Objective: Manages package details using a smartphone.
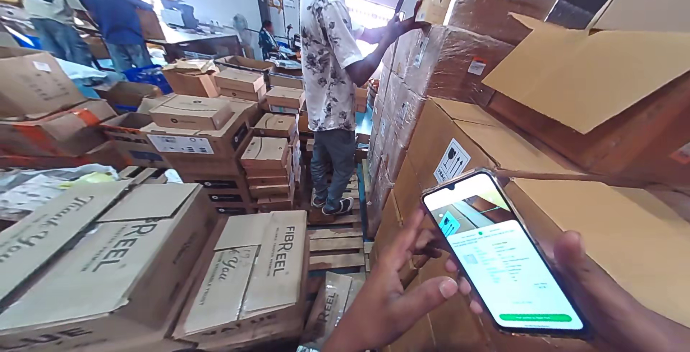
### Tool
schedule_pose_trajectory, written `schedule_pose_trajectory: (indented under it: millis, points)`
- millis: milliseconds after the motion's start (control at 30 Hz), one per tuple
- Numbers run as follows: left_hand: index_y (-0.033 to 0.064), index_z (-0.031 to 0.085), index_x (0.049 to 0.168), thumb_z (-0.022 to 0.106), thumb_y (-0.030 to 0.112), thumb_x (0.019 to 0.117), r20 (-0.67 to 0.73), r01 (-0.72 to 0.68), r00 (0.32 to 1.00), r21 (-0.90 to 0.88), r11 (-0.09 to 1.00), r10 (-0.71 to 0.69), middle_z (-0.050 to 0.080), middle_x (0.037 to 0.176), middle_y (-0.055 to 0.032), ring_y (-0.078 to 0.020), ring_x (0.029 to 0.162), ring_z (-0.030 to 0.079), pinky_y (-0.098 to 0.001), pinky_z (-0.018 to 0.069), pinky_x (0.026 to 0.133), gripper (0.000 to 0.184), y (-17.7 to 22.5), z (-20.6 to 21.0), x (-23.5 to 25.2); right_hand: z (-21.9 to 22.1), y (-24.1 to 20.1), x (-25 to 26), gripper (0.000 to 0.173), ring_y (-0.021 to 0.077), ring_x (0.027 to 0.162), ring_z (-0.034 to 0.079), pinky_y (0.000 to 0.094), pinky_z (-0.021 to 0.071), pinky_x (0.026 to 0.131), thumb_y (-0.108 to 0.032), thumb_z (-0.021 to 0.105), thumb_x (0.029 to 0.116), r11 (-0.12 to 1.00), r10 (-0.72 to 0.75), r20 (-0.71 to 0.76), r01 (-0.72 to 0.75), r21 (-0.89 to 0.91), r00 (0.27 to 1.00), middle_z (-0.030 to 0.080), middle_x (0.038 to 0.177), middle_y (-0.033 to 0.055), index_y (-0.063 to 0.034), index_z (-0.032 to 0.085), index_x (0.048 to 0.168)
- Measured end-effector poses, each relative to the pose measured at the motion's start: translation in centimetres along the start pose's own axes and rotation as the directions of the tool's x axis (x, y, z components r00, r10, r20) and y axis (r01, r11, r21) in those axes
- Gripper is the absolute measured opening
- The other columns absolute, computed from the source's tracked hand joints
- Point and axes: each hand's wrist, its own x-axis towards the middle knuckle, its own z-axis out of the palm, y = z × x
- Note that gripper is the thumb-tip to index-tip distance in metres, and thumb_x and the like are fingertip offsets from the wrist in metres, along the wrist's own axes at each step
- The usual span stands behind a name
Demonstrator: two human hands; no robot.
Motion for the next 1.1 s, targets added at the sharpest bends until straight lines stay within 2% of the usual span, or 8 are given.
schedule_pose_trajectory:
  millis: [233, 367, 567, 1100]
  points:
    - [-0.0170, 0.006, 0.155, 0.059, 0.035, 0.1025, 0.004, 0.003, 1.000, 0.005, 1.000, -0.003, 0.063, 0.131, -0.0181, -0.0185, 0.118, 0.063, -0.0366, 0.0516, 0.106, 0.091, 0.05, 0.00, -0.07, -0.17, 0.11, 0.01, 0.082, 0.0282, 0.112, 0.069, 0.0415, 0.0594, 0.094, -0.077, 0.041, 0.0916, 1.000, 0.000, 0.005, 0.000, -0.003, 1.000, 0.066, 0.128, 0.0160, -0.0187, 0.049, 0.148]
    - [-0.0169, 0.007, 0.155, 0.059, 0.036, 0.1024, -0.001, 0.002, 1.000, 0.008, 1.000, -0.002, 0.063, 0.131, -0.0182, -0.0187, 0.119, 0.063, -0.0365, 0.0515, 0.106, 0.091, 0.02, 0.01, -0.16, -0.09, 0.09, 0.01, 0.083, 0.0283, 0.112, 0.069, 0.0409, 0.0593, 0.095, -0.077, 0.041, 0.0916, 1.000, 0.002, 0.009, -0.002, 0.007, 1.000, 0.065, 0.129, 0.0160, -0.0223, 0.044, 0.153]
    - [-0.0165, 0.007, 0.155, 0.059, 0.036, 0.1028, 0.006, 0.003, 1.000, -0.003, 1.000, -0.003, 0.063, 0.132, -0.0177, -0.0183, 0.119, 0.063, -0.0363, 0.0513, 0.106, 0.091, 0.09, 0.03, -0.23, 0.06, -0.06, -0.03, 0.082, 0.0263, 0.112, 0.069, 0.0393, 0.0595, 0.094, -0.077, 0.041, 0.0914, 1.000, -0.001, 0.008, 0.001, -0.010, 1.000, 0.066, 0.127, 0.0148, -0.0186, 0.049, 0.148]
    - [-0.0162, 0.008, 0.155, 0.059, 0.035, 0.1031, 0.002, -0.002, 1.000, 0.005, 1.000, 0.002, 0.062, 0.133, -0.0192, -0.0205, 0.119, 0.063, -0.0378, 0.0519, 0.106, 0.089, 0.09, -0.06, -0.41, 0.07, -0.07, -0.07, 0.082, 0.0269, 0.114, 0.068, 0.0410, 0.0581, 0.097, -0.078, 0.038, 0.0918, 1.000, 0.009, 0.024, -0.008, -0.021, 1.000, 0.066, 0.129, 0.0143, -0.0198, 0.050, 0.148]
